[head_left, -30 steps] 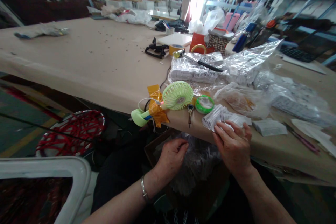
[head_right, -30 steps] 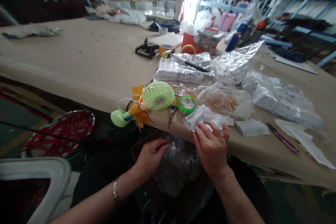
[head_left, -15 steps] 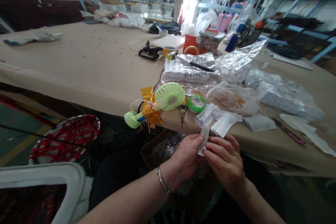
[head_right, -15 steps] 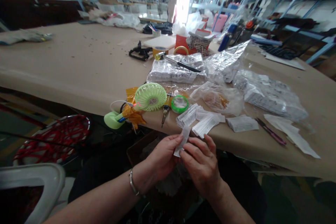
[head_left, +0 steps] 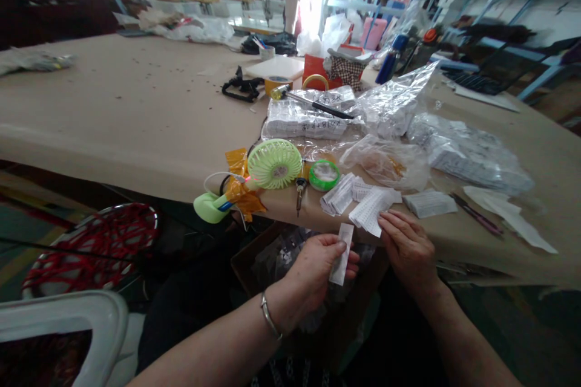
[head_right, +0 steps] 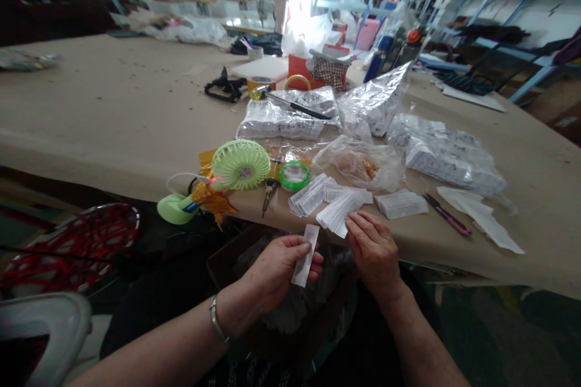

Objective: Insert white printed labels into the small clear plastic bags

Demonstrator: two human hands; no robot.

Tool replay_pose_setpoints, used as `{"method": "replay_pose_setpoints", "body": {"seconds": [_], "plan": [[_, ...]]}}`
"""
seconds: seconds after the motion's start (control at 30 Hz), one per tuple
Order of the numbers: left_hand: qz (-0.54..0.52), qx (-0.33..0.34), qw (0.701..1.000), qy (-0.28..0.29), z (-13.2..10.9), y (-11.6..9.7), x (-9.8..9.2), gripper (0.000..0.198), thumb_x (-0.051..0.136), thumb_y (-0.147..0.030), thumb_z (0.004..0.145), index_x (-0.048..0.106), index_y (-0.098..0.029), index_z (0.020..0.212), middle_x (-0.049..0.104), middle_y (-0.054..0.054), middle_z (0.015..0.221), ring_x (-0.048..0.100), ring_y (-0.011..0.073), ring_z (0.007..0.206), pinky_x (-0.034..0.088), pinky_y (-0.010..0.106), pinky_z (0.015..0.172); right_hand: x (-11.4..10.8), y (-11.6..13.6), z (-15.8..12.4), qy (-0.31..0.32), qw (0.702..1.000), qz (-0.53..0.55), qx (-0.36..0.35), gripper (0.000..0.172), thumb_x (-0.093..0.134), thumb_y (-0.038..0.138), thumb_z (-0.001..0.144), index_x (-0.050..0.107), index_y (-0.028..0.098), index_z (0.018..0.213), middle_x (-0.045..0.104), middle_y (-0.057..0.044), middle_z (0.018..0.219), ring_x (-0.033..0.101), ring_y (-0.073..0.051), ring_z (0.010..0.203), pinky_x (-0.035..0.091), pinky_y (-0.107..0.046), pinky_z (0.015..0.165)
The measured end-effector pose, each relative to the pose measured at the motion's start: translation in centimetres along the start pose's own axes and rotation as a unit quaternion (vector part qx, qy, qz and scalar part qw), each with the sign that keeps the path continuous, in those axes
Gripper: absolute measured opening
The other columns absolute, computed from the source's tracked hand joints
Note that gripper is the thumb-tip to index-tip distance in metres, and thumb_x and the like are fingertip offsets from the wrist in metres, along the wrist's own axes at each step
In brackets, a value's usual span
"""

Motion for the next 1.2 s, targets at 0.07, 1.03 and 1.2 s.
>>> {"method": "replay_pose_setpoints", "body": {"seconds": [0.07, 1.03, 1.2], "plan": [[0.007, -0.008, 1.0, 0.002, 0.0, 0.0, 0.2, 0.013, 0.053, -0.02, 0.084, 0.059, -0.009, 0.087, 0.066, 0.008, 0.071, 0.059, 0.0095, 0.049, 0.048, 0.02, 0.049, -0.3, -0.3, 0.0, -0.015, 1.0, 0.025, 0.011, 0.021, 0.056, 0.011, 0.086, 0.065, 0.016, 0.104, 0.068, -0.009, 0.105, 0.059, -0.022, 0.106, 0.047, -0.04, 0.095], [0.006, -0.069, 0.997, 0.023, -1.1, 2.3, 1.7, 0.018, 0.055, -0.028, 0.085, 0.056, -0.01, 0.084, 0.065, 0.007, 0.062, 0.06, 0.013, 0.05, 0.047, 0.022, 0.048, -2.6, -7.4, -3.1, 0.101, 0.972, -0.187, 0.1, 0.056, 0.041, 0.048, 0.092, 0.047, 0.009, 0.131, 0.053, -0.02, 0.128, 0.046, -0.034, 0.12, 0.04, -0.053, 0.096], [0.0, -0.064, 0.998, 0.028, -1.2, 2.6, 1.5, 0.017, 0.056, -0.027, 0.084, 0.057, -0.01, 0.086, 0.064, 0.006, 0.061, 0.06, 0.0129, 0.049, 0.047, 0.022, 0.048, -3.7, -7.5, -4.8, 0.053, 0.988, -0.128, 0.068, 0.03, 0.047, 0.028, 0.093, 0.06, 0.016, 0.117, 0.064, -0.011, 0.115, 0.055, -0.026, 0.112, 0.043, -0.045, 0.097]]}}
Point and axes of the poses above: each hand's wrist, its own z-axis towards the middle knuckle, its own x-axis out of the palm, y = z × x, the point moved 9 cm from there along z, towards the middle knuckle
